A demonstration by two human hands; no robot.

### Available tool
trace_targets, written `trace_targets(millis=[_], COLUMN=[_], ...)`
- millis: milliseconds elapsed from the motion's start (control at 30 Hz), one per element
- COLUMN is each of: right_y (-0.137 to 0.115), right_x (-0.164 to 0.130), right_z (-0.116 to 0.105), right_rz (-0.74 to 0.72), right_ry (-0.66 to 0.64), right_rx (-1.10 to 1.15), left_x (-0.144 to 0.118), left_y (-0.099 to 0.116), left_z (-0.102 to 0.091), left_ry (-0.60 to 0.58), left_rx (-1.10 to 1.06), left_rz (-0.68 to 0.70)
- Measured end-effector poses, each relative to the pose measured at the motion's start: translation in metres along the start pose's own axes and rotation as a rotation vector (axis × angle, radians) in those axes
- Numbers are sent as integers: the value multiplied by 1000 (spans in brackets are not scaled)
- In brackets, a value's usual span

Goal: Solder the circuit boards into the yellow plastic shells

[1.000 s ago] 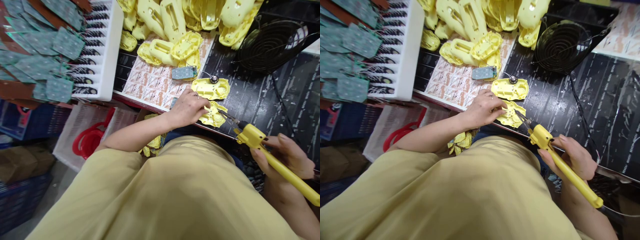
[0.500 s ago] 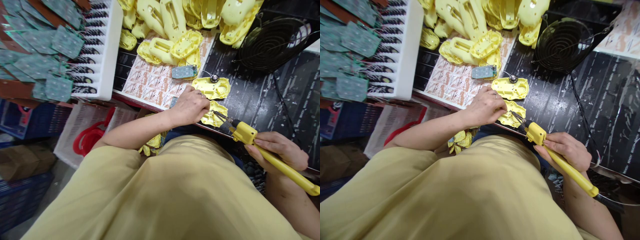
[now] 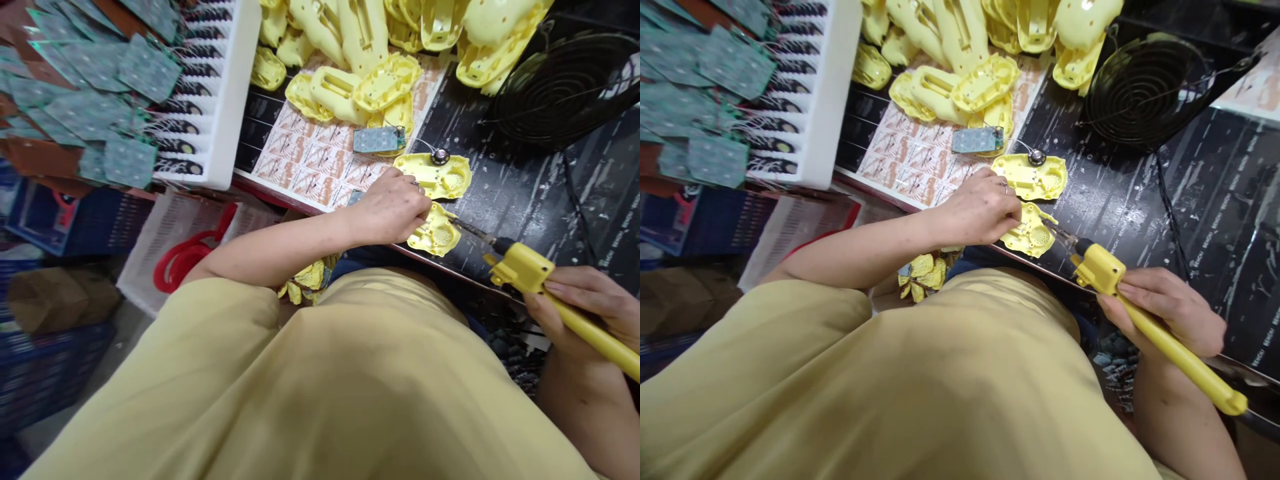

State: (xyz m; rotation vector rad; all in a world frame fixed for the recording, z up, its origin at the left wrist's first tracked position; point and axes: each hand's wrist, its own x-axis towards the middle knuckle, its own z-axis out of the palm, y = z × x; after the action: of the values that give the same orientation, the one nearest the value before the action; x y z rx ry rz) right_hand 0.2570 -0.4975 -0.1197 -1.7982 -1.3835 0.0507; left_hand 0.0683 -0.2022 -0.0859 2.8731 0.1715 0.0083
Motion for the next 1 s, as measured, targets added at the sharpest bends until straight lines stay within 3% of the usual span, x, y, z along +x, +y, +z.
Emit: trace_targets(millis=[100, 333, 433, 500, 633, 767, 867, 1000], right_y=[-7, 9, 12, 10, 9, 14, 16, 20], right_x=[4, -3, -4, -2, -1, -5, -7, -7], right_z=[12, 41, 48, 49, 47, 47, 50, 51], right_rz=[-196, -137, -130, -129, -156, -123, -80, -64], right_ry=[138, 653, 673, 663, 671, 724, 716, 759], right_rx=[94, 29, -3, 2, 29, -35, 6, 49], left_x=[0, -1, -3, -5, -1, 18, 36, 56], left_y=[0, 9, 8, -8, -75, -133, -140, -125], left_z=[-1, -1, -3, -8, -16, -4, 10, 10], left_ry=[-9, -25, -1, 72, 326, 419, 465, 474], left_rx=[25, 136, 124, 65, -43, -27, -34, -104], left_rz=[-2, 27, 35, 1, -259, -438, -460, -445])
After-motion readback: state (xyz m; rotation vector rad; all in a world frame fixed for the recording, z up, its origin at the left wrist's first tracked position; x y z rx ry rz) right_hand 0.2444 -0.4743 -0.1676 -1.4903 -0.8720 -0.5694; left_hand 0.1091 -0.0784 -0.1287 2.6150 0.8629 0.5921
